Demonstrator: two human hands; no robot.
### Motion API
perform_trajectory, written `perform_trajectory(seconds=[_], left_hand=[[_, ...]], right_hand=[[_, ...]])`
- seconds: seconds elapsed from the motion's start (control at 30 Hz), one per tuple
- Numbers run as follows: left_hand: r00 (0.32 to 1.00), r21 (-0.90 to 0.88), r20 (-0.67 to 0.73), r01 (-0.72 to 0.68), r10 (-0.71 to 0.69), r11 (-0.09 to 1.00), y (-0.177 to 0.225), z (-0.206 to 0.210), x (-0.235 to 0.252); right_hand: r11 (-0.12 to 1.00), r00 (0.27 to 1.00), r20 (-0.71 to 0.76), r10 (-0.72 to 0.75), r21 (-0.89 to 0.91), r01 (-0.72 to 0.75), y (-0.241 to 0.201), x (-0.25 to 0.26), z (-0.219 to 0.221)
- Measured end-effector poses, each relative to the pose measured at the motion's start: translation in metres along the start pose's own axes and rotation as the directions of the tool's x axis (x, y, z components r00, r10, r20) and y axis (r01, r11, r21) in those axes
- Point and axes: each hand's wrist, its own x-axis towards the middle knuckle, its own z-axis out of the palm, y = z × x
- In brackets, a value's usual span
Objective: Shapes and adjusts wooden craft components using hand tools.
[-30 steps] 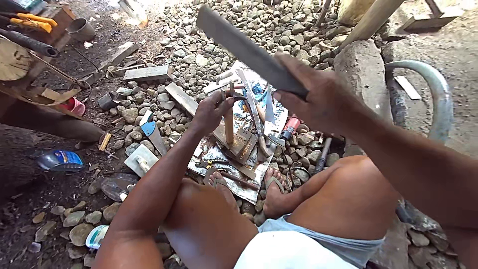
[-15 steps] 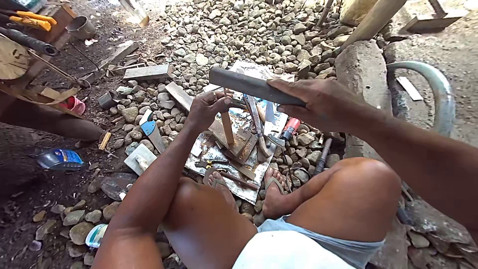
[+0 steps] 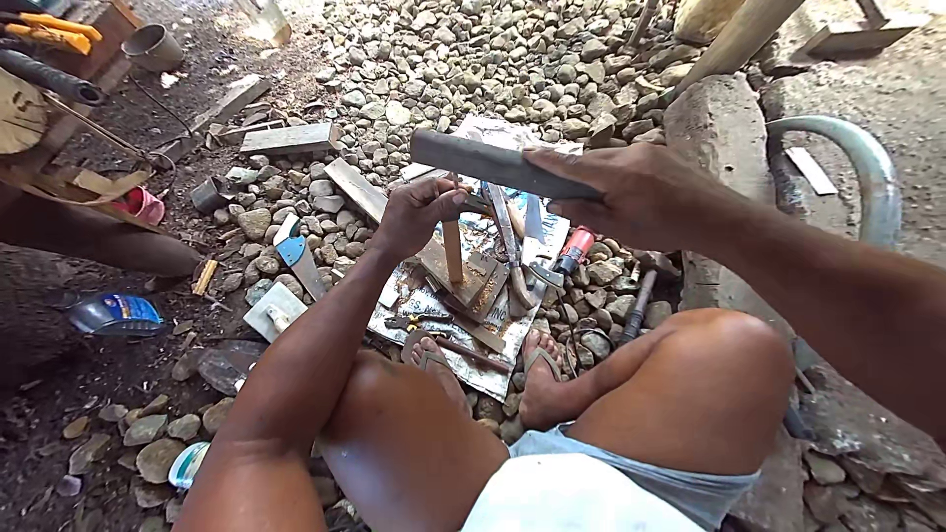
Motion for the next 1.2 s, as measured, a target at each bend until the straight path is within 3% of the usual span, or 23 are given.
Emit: perform_trajectory(seconds=[0.2,0.23,0.33,0.53,0.63,0.67,0.87,1.2], left_hand=[[1.000,0.011,0.025,-0.014,0.014,1.000,0.000,-0.003,-0.002],[0.999,0.002,0.032,-0.018,0.018,1.000,0.001,-0.003,-0.002],[0.999,-0.043,0.031,-0.041,0.043,0.998,0.000,-0.001,-0.003],[0.997,-0.066,0.046,-0.061,0.064,0.996,-0.003,-0.003,-0.004],[0.997,-0.069,0.034,-0.060,0.062,0.996,0.000,-0.001,-0.006],[0.997,-0.071,0.039,-0.056,0.059,0.996,0.001,0.000,-0.005],[0.999,-0.016,0.046,-0.028,0.029,0.999,0.000,-0.005,-0.006],[0.997,-0.034,0.060,-0.048,0.050,0.998,0.000,-0.010,-0.001]], right_hand=[[0.996,0.970,-0.239,0.037,0.088,-0.017,-0.014,-0.002,-0.005],[0.999,0.975,-0.219,0.016,0.050,-0.005,-0.012,-0.002,-0.003],[1.000,1.000,0.025,-0.016,-0.008,0.017,-0.002,-0.001,-0.001],[0.999,0.972,-0.235,0.005,0.048,0.006,-0.020,0.000,-0.013],[1.000,0.999,0.043,0.002,0.015,-0.003,-0.011,0.001,-0.005],[1.000,0.997,0.072,0.003,0.029,-0.005,-0.009,0.001,-0.004],[0.978,0.987,-0.111,0.117,0.183,-0.096,-0.010,-0.004,-0.005],[0.987,0.996,-0.012,0.094,0.131,-0.091,-0.007,-0.006,0.009]])
